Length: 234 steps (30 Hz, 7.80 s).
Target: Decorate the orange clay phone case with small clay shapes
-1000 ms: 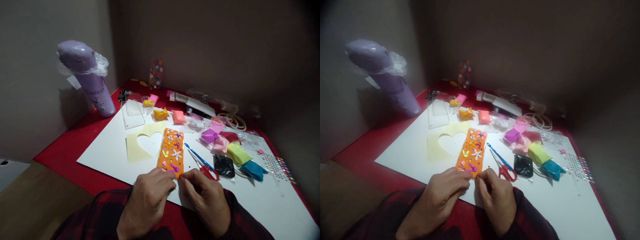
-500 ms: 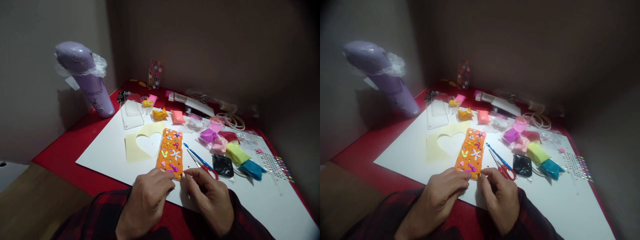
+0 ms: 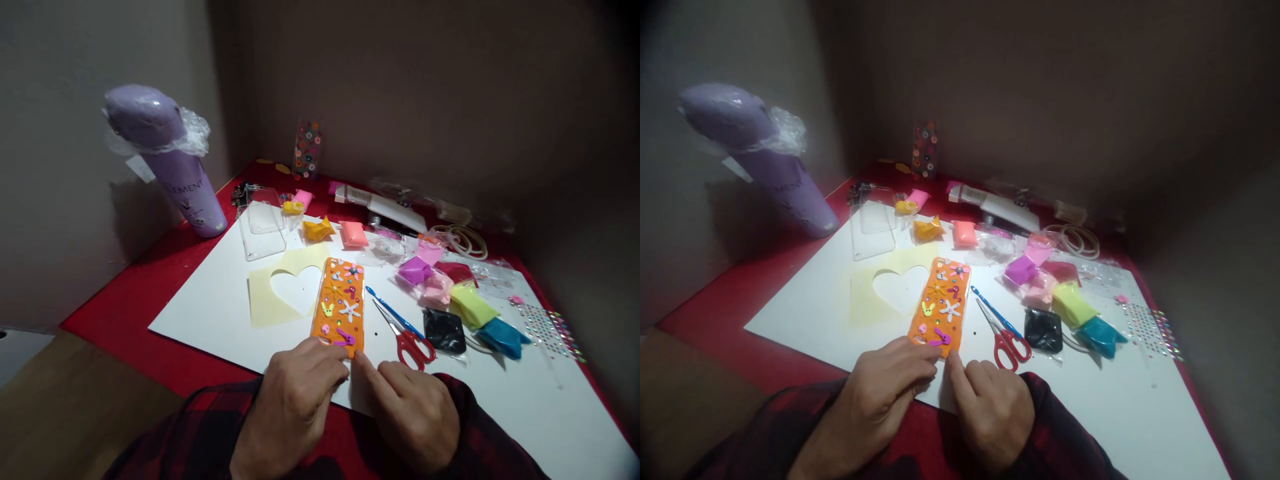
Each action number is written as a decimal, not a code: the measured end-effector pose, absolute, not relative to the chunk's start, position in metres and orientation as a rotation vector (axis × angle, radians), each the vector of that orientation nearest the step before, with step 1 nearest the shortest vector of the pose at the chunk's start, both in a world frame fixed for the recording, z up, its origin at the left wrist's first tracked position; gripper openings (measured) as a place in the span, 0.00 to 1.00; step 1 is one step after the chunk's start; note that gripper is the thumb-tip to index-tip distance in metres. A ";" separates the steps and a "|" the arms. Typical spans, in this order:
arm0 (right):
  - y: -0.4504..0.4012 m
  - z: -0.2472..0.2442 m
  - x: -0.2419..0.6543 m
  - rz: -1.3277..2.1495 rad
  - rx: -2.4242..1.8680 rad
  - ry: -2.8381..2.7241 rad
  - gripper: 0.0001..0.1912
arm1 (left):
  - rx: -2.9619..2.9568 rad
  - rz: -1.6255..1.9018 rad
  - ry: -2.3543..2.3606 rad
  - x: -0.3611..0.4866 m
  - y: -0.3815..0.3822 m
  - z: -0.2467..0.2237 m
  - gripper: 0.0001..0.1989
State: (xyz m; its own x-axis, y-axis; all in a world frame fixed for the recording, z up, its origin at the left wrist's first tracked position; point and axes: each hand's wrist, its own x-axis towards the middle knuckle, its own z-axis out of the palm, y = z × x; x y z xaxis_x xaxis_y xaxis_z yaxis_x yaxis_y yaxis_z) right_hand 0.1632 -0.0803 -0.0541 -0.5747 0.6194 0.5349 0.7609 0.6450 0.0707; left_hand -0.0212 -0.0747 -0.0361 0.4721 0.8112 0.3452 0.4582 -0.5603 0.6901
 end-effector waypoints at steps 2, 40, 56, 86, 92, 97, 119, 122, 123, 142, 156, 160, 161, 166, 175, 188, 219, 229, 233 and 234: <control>-0.082 -0.056 0.165 -0.319 -1.066 -2.357 0.13 | 2.210 0.906 1.047 -0.022 -0.075 -0.037 0.11; -0.079 -0.061 0.176 -0.129 -1.110 -2.082 0.15 | 0.970 1.133 1.197 -0.026 -0.071 -0.016 0.15; -0.053 -0.033 0.163 1.243 -1.438 -1.085 0.21 | 1.323 0.749 1.426 -0.038 0.031 0.016 0.09; -0.031 -0.044 0.148 1.458 -1.422 -0.881 0.28 | 1.080 1.009 1.100 -0.025 0.025 -0.019 0.18; -0.033 -0.040 0.148 1.380 -1.419 -0.920 0.24 | 1.048 1.041 1.094 -0.025 0.025 -0.027 0.19; -0.031 -0.037 0.150 1.392 -1.460 -0.871 0.24 | 0.925 1.044 0.986 -0.026 0.025 -0.026 0.18; -0.015 -0.041 0.165 1.763 -1.098 -0.756 0.18 | 0.697 0.940 0.866 -0.035 0.029 -0.021 0.11; -0.015 -0.045 0.166 1.740 -1.133 -0.720 0.19 | 0.695 0.909 0.871 -0.038 0.032 -0.021 0.08; -0.015 -0.046 0.166 1.754 -1.141 -0.720 0.19 | 0.699 0.910 0.878 -0.038 0.032 -0.021 0.08; -0.014 -0.042 0.164 1.738 -1.336 -0.945 0.24 | 0.878 0.892 1.075 -0.032 0.030 -0.021 0.08; -0.018 -0.050 0.161 1.681 -1.317 -0.837 0.24 | 0.865 0.880 1.109 -0.032 0.031 -0.018 0.09; -0.019 -0.046 0.159 1.694 -1.298 -0.837 0.25 | 0.851 0.920 1.137 -0.032 0.032 -0.018 0.09; -0.019 -0.045 0.159 1.692 -1.297 -0.845 0.24 | 0.848 0.928 1.147 -0.032 0.032 -0.018 0.09; -0.019 -0.044 0.159 1.643 -1.303 -0.832 0.21 | 0.852 0.935 1.161 -0.034 0.032 -0.016 0.09; -0.019 -0.042 0.155 1.550 -1.321 -0.810 0.19 | 0.890 0.870 1.191 -0.034 0.032 -0.012 0.09; -0.019 -0.043 0.159 1.581 -1.317 -0.894 0.22 | 0.887 0.891 1.155 -0.036 0.033 -0.015 0.10; -0.018 -0.047 0.158 1.479 -1.375 -1.059 0.21 | 0.913 0.997 1.098 -0.037 0.034 -0.013 0.09; -0.020 -0.039 0.162 1.328 -1.393 -1.075 0.19 | 0.864 1.324 1.107 -0.054 0.045 0.000 0.12; -0.023 -0.037 0.164 1.267 -1.450 -1.100 0.21 | 0.886 1.725 1.076 -0.083 0.054 0.014 0.09; -0.023 -0.037 0.164 1.263 -1.450 -1.092 0.22 | 0.888 1.815 1.068 -0.090 0.056 0.017 0.09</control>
